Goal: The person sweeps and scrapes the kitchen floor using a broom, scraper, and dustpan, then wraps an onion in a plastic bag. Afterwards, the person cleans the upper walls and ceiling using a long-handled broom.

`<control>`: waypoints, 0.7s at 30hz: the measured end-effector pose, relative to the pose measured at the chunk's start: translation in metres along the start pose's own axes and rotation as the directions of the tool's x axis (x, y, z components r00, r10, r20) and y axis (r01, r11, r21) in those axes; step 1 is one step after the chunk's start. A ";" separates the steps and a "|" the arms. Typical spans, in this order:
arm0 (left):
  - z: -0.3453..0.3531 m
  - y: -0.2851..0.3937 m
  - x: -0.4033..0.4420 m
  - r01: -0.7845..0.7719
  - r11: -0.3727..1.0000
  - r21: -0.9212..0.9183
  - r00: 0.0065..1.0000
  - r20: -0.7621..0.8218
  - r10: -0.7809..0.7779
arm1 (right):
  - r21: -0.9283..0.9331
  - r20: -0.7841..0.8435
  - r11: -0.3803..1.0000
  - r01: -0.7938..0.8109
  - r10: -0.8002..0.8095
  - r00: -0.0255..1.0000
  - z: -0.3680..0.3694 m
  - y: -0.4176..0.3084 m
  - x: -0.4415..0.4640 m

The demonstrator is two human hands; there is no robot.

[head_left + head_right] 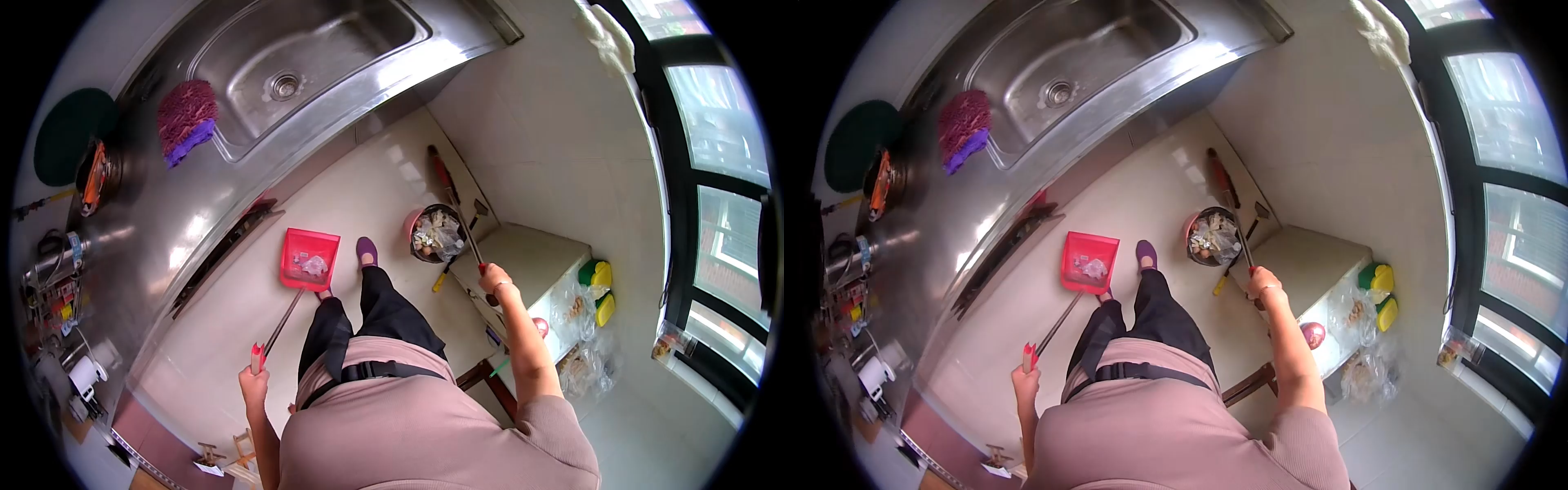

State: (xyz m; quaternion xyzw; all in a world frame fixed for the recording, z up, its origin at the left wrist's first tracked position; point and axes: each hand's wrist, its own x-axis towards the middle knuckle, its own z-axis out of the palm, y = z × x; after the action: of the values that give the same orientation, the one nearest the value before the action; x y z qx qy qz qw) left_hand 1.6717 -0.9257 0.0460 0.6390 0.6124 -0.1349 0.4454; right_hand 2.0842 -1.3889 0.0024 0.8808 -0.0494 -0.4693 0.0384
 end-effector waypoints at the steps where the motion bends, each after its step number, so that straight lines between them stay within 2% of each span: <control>1: 0.003 0.003 0.002 -0.004 1.000 0.023 1.000 0.021 0.003 | -0.002 0.007 1.000 -0.026 0.026 1.000 -0.010 0.006 -0.012; 6: 0.011 0.033 0.002 -0.045 0.992 0.118 0.997 0.064 0.037 | -0.026 -0.065 0.998 -0.051 0.049 0.997 -0.028 0.031 -0.038; 9: 0.014 0.047 -0.002 -0.116 0.983 0.143 0.992 0.066 0.107 | -0.067 -0.143 0.989 -0.130 0.120 0.982 -0.013 0.027 -0.008; 11: 0.014 0.045 -0.011 -0.166 0.978 0.130 0.984 0.084 0.156 | -0.055 -0.128 0.993 -0.100 0.092 0.987 -0.002 0.031 0.011; 15: 0.014 0.046 -0.009 -0.127 0.985 0.119 0.990 0.074 0.119 | 0.106 -0.056 0.994 0.012 -0.007 0.998 0.011 0.002 0.019; 17: 0.014 0.055 -0.010 -0.093 0.991 0.094 0.994 0.062 0.088 | 0.221 -0.022 0.975 0.001 0.004 1.000 -0.001 -0.014 -0.002; 19: 0.015 0.061 -0.006 -0.128 0.987 0.100 0.990 0.069 0.122 | 0.282 -0.009 0.956 0.085 -0.086 0.996 0.005 -0.001 -0.001; 21: 0.015 0.067 -0.002 -0.157 0.982 0.101 0.986 0.069 0.151 | 0.450 -0.058 0.884 0.128 -0.113 0.992 0.005 0.024 -0.006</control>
State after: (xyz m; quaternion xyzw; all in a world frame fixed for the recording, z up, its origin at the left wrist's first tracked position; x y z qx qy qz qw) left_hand 1.7379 -0.9283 0.0659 0.7029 0.5391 -0.1521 0.4384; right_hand 2.0755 -1.4116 0.0070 0.8739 -0.1019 -0.4329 -0.1962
